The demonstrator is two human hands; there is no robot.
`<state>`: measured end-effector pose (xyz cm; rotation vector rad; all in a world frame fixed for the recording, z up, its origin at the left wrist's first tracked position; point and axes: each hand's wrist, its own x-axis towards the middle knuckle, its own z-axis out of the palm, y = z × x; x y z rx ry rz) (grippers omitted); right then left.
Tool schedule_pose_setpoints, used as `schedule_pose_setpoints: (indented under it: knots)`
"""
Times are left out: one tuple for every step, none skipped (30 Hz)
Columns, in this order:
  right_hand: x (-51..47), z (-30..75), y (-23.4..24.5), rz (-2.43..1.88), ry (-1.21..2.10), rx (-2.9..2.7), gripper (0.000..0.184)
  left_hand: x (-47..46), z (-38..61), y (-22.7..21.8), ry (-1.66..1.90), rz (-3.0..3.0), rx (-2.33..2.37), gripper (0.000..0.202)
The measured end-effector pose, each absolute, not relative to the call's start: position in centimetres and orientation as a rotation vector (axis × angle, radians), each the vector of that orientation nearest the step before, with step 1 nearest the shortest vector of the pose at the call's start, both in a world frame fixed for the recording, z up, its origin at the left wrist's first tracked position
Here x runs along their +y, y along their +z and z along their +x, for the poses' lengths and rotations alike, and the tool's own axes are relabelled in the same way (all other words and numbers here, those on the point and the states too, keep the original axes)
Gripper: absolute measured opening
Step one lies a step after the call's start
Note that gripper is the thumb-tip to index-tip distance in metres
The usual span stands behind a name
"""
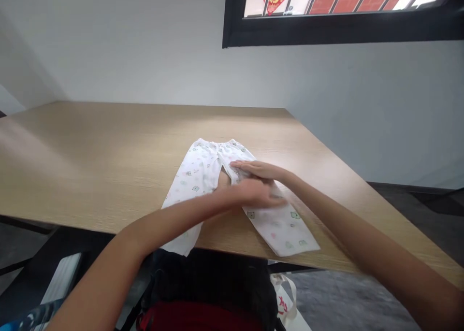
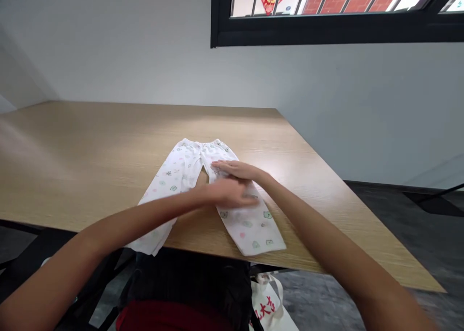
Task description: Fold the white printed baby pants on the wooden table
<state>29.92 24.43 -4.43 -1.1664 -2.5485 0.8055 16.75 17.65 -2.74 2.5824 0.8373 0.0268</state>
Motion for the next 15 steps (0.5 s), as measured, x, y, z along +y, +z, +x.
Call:
schedule_pose_setpoints:
  knots:
    - [25.0, 30.0, -5.4, -1.176, 0.683, -2.602, 0.041, 15.6, 16.6, -3.4, 0.041, 2.616, 0.733, 0.074]
    - [25.7, 30.0, -6.2, -1.218, 0.552, -2.631, 0.043, 13.4, 16.2, -4.1, 0.113, 2.682, 0.612, 0.083]
    - [26.6, 30.0, -6.9, -1.287, 0.437, -2.634, 0.045, 11.2, 15.8, -4.8, 0.198, 2.717, 0.545, 0.089]
    - [27.5, 30.0, -7.3, -1.371, 0.358, -2.619, 0.047, 9.2, 15.4, -5.5, 0.278, 2.736, 0.533, 0.090]
    - [28.3, 29.9, -7.6, -1.453, 0.316, -2.588, 0.048, 7.5, 15.2, -6.1, 0.367, 2.756, 0.542, 0.091]
    - [29.0, 29.8, -7.7, -1.512, 0.299, -2.552, 0.048, 6.3, 15.1, -6.6, 0.440, 2.767, 0.563, 0.089]
    - [29.6, 29.6, -7.7, -1.542, 0.292, -2.515, 0.048, 5.5, 15.4, -7.0, 0.502, 2.785, 0.592, 0.084]
    - [29.9, 29.5, -7.6, -1.546, 0.294, -2.471, 0.047, 5.1, 15.8, -7.2, 0.560, 2.812, 0.628, 0.077]
    - [30.1, 29.5, -7.5, -1.533, 0.299, -2.416, 0.046, 5.0, 16.4, -7.3, 0.616, 2.848, 0.670, 0.066]
    - [30.1, 29.4, -7.3, -1.528, 0.312, -2.338, 0.045, 5.1, 17.1, -7.4, 0.665, 2.891, 0.720, 0.052]
    - [30.0, 29.5, -7.0, -1.541, 0.332, -2.248, 0.045, 5.3, 17.9, -7.4, 0.711, 2.933, 0.774, 0.040]
    - [29.9, 29.6, -6.7, -1.571, 0.359, -2.160, 0.044, 5.5, 18.6, -7.3, 0.743, 2.961, 0.840, 0.031]
    - [29.7, 29.8, -6.2, -1.616, 0.395, -2.090, 0.043, 5.6, 19.2, -7.3, 0.766, 2.971, 0.895, 0.025]
    - [29.6, 30.0, -5.7, -1.662, 0.431, -2.049, 0.038, 5.8, 19.7, -7.3, 0.772, 2.968, 0.931, 0.022]
    - [29.5, 30.1, -5.2, -1.711, 0.497, -2.040, 0.027, 5.8, 20.1, -7.3, 0.774, 2.959, 0.951, 0.021]
